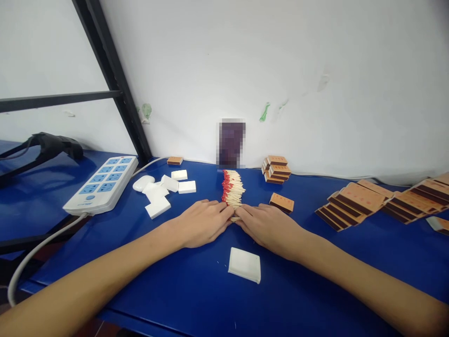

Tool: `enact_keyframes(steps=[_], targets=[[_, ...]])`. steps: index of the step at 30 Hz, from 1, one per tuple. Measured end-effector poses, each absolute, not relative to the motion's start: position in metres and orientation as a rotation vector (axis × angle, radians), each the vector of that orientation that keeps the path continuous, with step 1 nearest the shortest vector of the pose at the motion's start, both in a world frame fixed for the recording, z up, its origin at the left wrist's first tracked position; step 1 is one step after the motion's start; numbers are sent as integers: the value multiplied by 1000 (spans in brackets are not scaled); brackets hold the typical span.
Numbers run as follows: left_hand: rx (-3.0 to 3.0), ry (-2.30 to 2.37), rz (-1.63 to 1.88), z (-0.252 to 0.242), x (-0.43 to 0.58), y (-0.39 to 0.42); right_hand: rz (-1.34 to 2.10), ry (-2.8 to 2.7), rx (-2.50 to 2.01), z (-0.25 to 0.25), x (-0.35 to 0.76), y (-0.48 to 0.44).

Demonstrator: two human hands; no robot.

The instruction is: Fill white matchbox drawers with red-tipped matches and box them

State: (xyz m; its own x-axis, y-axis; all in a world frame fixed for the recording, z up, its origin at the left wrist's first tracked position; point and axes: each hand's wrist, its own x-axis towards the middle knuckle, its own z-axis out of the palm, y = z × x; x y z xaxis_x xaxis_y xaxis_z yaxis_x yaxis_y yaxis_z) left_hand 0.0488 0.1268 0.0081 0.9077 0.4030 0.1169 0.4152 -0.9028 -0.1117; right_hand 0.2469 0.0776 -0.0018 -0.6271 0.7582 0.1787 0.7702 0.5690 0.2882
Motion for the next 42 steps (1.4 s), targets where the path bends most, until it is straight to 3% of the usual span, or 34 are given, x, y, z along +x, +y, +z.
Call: enact_keyframes(steps=[14,42], targets=[[-2978,-636,-97,10,48,124,-426,-2793,-1395,2,246,73],[-3326,-420,-40,37,41,92,471,-2627,-1455,39,246,20]])
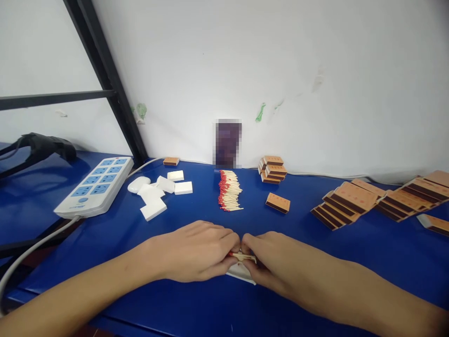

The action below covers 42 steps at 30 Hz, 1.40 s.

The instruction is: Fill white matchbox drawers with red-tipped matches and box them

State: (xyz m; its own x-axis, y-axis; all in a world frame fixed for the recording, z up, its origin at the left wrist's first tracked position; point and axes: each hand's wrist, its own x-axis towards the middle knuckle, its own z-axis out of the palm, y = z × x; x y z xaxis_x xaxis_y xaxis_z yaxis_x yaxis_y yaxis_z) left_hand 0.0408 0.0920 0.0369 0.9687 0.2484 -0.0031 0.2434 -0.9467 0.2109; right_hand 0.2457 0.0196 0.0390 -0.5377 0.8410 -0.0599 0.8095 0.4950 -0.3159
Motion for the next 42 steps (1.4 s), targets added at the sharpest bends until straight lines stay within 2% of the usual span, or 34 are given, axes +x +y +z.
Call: enact_keyframes(steps=[10,14,28,32,36,42], targets=[[2825,291,283,25,43,97,637,-2639,-1510,43,246,20],[2821,433,438,20,44,105,561,-2596,-1570,50,249,16],[2807,633,211,15,49,110,514,-2718,-1518,55,243,18],[2642,567,337,22,47,107,460,-2671,-1512,55,252,25],[2630,394,287,25,45,102,337,-2601,-1512,62,268,31],[2677,323,368,16,43,100,551,-2578,-1545,65,262,27]])
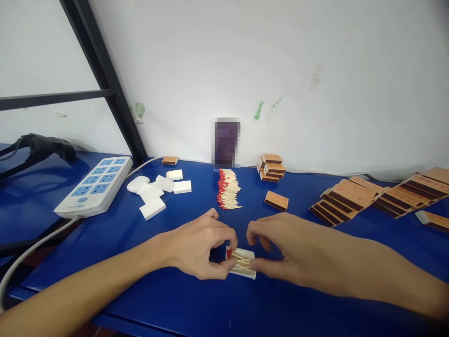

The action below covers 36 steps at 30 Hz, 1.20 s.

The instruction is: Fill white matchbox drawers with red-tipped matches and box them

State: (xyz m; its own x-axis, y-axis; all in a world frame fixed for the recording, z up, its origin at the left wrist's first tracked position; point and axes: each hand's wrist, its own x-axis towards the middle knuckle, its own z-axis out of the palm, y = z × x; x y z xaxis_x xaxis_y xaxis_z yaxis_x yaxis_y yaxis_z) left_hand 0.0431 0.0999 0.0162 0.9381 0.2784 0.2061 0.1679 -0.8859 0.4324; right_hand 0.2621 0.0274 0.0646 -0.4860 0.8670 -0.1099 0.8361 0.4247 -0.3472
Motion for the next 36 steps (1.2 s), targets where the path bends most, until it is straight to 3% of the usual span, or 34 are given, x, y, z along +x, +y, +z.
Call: enact_keyframes(steps=[4,10,13,24,29,36], targets=[[2715,275,474,16,41,105,530,-2683,-1511,52,248,27],[2676,430,729,17,37,116,-65,-2704,-1543,40,239,33],[2647,574,775,15,37,120,-181,-2733,-1533,39,237,33],[2824,967,571,4,41,132,381,-2548,-1516,36,251,52],[2856,930,524,2,42,135,129,-2393,-1552,11,266,83],[2933,926,490,0,41,135,178,-2244,-1485,-11,265,91]])
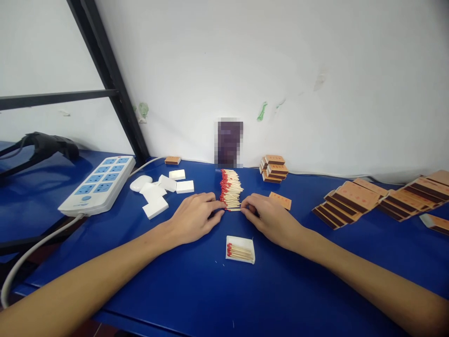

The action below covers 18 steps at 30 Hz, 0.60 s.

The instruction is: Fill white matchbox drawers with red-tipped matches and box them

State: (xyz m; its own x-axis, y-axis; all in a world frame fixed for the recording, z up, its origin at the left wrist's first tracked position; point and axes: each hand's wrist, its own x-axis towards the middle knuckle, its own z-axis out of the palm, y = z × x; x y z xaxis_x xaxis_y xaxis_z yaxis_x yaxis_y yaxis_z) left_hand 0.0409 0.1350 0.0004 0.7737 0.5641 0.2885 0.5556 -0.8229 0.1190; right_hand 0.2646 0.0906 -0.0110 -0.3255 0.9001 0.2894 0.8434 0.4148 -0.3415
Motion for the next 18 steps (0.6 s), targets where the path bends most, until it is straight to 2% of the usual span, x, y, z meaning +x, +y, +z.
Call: enact_keyframes(steps=[18], targets=[[2933,975,519,0,41,133,246,-2118,-1443,-16,258,88]])
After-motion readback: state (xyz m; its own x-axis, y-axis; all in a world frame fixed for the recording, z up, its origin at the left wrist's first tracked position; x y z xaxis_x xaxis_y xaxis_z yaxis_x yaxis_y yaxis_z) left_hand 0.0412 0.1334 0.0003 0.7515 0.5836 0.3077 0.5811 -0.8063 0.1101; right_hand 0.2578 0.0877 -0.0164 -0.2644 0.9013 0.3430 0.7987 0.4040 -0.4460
